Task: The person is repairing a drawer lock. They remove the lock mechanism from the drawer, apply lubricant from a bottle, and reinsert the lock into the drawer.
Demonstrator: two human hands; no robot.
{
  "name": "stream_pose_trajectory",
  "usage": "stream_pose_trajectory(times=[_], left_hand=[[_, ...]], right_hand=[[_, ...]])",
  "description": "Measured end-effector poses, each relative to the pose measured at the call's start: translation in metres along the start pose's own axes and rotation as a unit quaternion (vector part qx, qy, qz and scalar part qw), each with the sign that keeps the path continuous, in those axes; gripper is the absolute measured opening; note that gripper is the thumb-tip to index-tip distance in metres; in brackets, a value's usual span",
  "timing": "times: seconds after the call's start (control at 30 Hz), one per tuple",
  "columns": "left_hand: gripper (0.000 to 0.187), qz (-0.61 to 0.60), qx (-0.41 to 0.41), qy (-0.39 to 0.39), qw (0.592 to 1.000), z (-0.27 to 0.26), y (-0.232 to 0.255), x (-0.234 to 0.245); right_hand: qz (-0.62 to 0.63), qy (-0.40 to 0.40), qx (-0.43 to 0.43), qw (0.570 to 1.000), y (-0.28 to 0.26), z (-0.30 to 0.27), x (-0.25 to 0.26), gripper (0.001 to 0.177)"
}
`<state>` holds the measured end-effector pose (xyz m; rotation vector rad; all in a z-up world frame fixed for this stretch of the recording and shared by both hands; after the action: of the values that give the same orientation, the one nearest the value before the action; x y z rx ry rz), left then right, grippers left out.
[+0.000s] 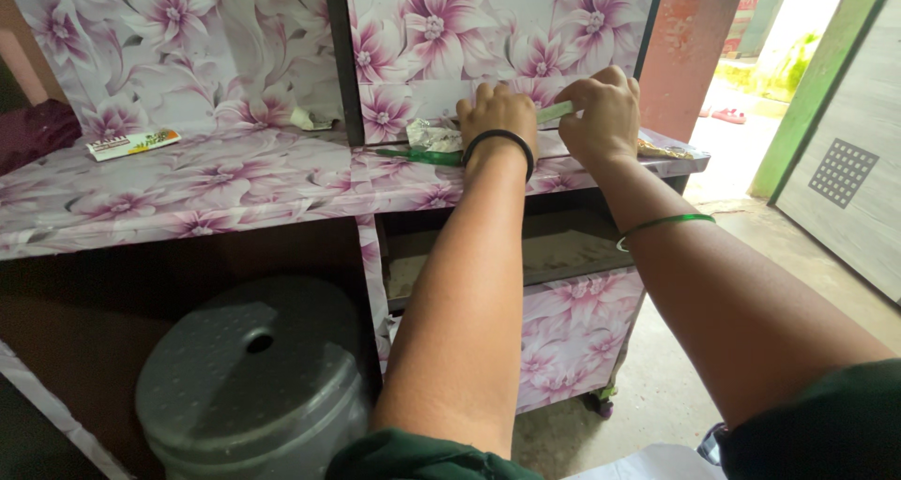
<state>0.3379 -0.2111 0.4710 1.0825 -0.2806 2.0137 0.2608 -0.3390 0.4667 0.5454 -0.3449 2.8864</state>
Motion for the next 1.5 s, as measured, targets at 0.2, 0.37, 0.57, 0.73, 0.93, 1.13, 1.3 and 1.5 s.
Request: stream_pose_trajectory(times=[0.2,0.37,0.57,0.73,0.93,1.13,1.3,1.5], left_hand=[[0.025,0.008,-0.034,0.019,0.999,0.006,0.006,-0.002],[0.024,0.01,-0.055,0.054,0.997,0.007,0.009,-0.002],[0.028,-0.001,-0.064,0.087,0.994,0.005,0.01,0.0],[0.025,-0.01,-0.069,0.08,0.994,0.006,0.009,-0.003],[0.024,-0.03,-0.077,0.08,0.993,0.009,0.009,-0.007],[0.027,-0.033,-0.064,0.102,0.992,0.013,0.006,-0.005],[0.029,-0.019,-0.047,0.064,0.997,0.014,0.005,-0.01],[0.023,-0.009,-0.063,0.094,0.994,0.01,0.008,-0.005]], right_hand=[[-0.028,-0.065,0.064,0.995,-0.016,-0.001,-0.003,0.026],[0.062,-0.083,0.087,0.991,-0.025,-0.001,0.001,0.023],[0.083,-0.058,0.101,0.99,-0.031,-0.002,0.012,0.024],[0.104,-0.022,0.128,0.986,-0.036,-0.003,0.019,0.027],[0.121,-0.023,0.079,0.989,-0.029,-0.003,0.019,0.028],[0.143,-0.038,0.046,0.988,-0.03,-0.002,0.018,0.028],[0.128,-0.006,0.071,0.989,-0.029,-0.005,0.024,0.032],[0.118,0.007,0.079,0.99,-0.03,-0.004,0.024,0.031]])
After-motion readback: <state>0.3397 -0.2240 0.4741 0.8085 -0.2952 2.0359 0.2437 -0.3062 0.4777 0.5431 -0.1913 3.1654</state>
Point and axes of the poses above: each hand's wrist, its own z-axis towards the middle knuckle, its own x-axis out of the back of the hand, y = z × x, the point moved 6 cm from there along z, towards the middle knuckle, and after that the axes turned 1 degree about x, right-handed, at the moved point
